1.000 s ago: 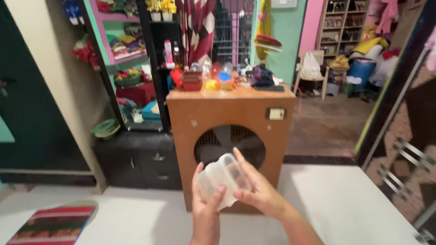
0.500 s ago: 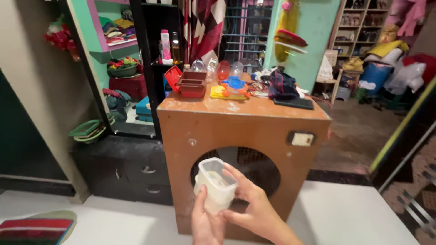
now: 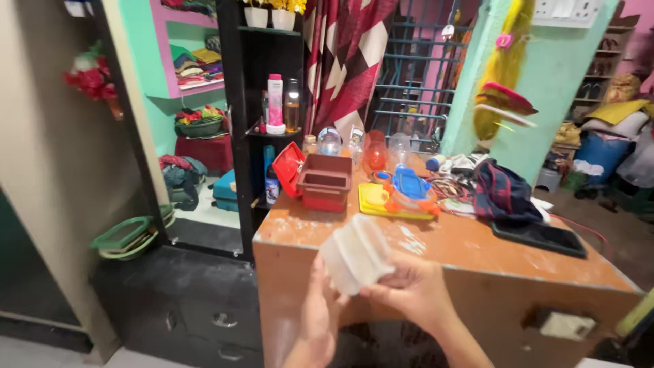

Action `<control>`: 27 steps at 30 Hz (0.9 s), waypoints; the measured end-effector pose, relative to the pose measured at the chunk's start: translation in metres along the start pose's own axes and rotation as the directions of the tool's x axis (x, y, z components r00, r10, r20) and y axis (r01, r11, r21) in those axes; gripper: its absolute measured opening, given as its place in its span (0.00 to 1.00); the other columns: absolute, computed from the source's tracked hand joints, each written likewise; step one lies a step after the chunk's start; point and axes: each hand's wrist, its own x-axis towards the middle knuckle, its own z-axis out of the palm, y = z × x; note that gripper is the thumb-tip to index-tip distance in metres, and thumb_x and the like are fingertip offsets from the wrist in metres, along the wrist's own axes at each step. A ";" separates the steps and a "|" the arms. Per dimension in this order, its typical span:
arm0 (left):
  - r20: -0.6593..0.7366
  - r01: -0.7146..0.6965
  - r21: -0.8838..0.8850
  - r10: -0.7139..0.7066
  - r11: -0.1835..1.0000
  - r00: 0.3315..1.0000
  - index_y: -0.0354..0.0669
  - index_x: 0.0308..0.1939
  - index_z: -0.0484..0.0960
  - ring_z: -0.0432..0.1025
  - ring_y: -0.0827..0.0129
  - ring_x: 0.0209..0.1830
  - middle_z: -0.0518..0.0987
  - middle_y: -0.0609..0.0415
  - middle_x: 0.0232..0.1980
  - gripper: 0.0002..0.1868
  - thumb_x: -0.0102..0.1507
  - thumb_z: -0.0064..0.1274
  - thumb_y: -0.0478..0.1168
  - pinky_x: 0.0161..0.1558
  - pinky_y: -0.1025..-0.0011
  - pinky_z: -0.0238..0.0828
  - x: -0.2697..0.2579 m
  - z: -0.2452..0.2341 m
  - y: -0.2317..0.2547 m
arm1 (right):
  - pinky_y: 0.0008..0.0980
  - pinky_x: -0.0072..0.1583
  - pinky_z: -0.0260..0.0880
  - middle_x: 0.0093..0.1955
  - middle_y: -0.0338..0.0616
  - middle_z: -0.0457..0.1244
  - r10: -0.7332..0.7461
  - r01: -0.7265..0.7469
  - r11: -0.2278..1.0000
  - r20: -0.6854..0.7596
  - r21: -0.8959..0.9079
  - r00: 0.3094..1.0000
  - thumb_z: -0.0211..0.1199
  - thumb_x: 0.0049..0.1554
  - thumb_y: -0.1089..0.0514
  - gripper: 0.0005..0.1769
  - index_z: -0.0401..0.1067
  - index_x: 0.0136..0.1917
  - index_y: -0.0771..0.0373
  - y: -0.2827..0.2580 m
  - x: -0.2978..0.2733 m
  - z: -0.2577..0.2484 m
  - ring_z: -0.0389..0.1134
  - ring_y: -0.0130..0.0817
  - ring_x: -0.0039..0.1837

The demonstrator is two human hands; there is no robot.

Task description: The person moves various plastic and metal containers from a floral bedspread to a wooden cabinet, then opens and closes several large storage jars on the floor containing grains. The person handles lids, bowls, and containers one at a time, placing them on the cabinet or floor.

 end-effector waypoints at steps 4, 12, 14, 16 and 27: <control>-0.071 -0.208 0.345 0.247 0.915 0.966 0.53 0.78 0.53 0.47 0.62 0.82 0.53 0.53 0.82 0.37 0.67 0.39 0.57 0.74 0.61 0.42 0.057 -0.021 0.020 | 0.30 0.48 0.78 0.45 0.40 0.74 -0.118 0.101 0.967 -0.059 -0.232 0.991 0.77 0.45 0.64 0.24 0.79 0.56 0.68 -0.002 0.079 -0.030 0.74 0.25 0.45; 0.395 -0.464 0.881 0.673 -0.086 0.625 0.42 0.67 0.69 0.52 0.44 0.77 0.58 0.37 0.77 0.33 0.61 0.58 0.49 0.74 0.50 0.46 0.164 -0.031 0.058 | 0.35 0.51 0.74 0.51 0.48 0.72 -0.416 0.596 0.457 0.434 -0.661 0.799 0.79 0.41 0.53 0.22 0.80 0.49 0.61 0.004 0.295 -0.096 0.74 0.39 0.49; 0.439 -0.393 0.891 0.658 -0.229 0.612 0.44 0.67 0.70 0.51 0.43 0.78 0.58 0.38 0.77 0.34 0.60 0.59 0.51 0.74 0.47 0.45 0.184 -0.029 0.064 | 0.38 0.54 0.73 0.48 0.48 0.71 -0.323 0.631 0.299 0.546 -0.716 0.773 0.80 0.41 0.50 0.20 0.81 0.44 0.61 0.016 0.346 -0.104 0.73 0.44 0.51; 0.407 -0.300 0.913 0.633 -0.276 0.658 0.44 0.67 0.68 0.48 0.42 0.79 0.56 0.38 0.78 0.35 0.60 0.59 0.52 0.72 0.41 0.40 0.197 -0.027 0.063 | 0.41 0.55 0.72 0.52 0.51 0.70 -0.359 0.749 0.286 0.658 -0.597 0.662 0.80 0.37 0.50 0.22 0.81 0.43 0.61 0.036 0.390 -0.103 0.72 0.49 0.53; 0.274 -0.081 0.938 0.578 -0.337 0.769 0.45 0.76 0.53 0.40 0.39 0.79 0.46 0.39 0.81 0.51 0.56 0.62 0.55 0.71 0.37 0.33 0.198 -0.019 0.054 | 0.43 0.65 0.68 0.63 0.54 0.68 -0.210 0.858 0.425 0.890 -0.291 0.405 0.83 0.30 0.54 0.24 0.81 0.41 0.63 0.135 0.537 -0.082 0.68 0.50 0.66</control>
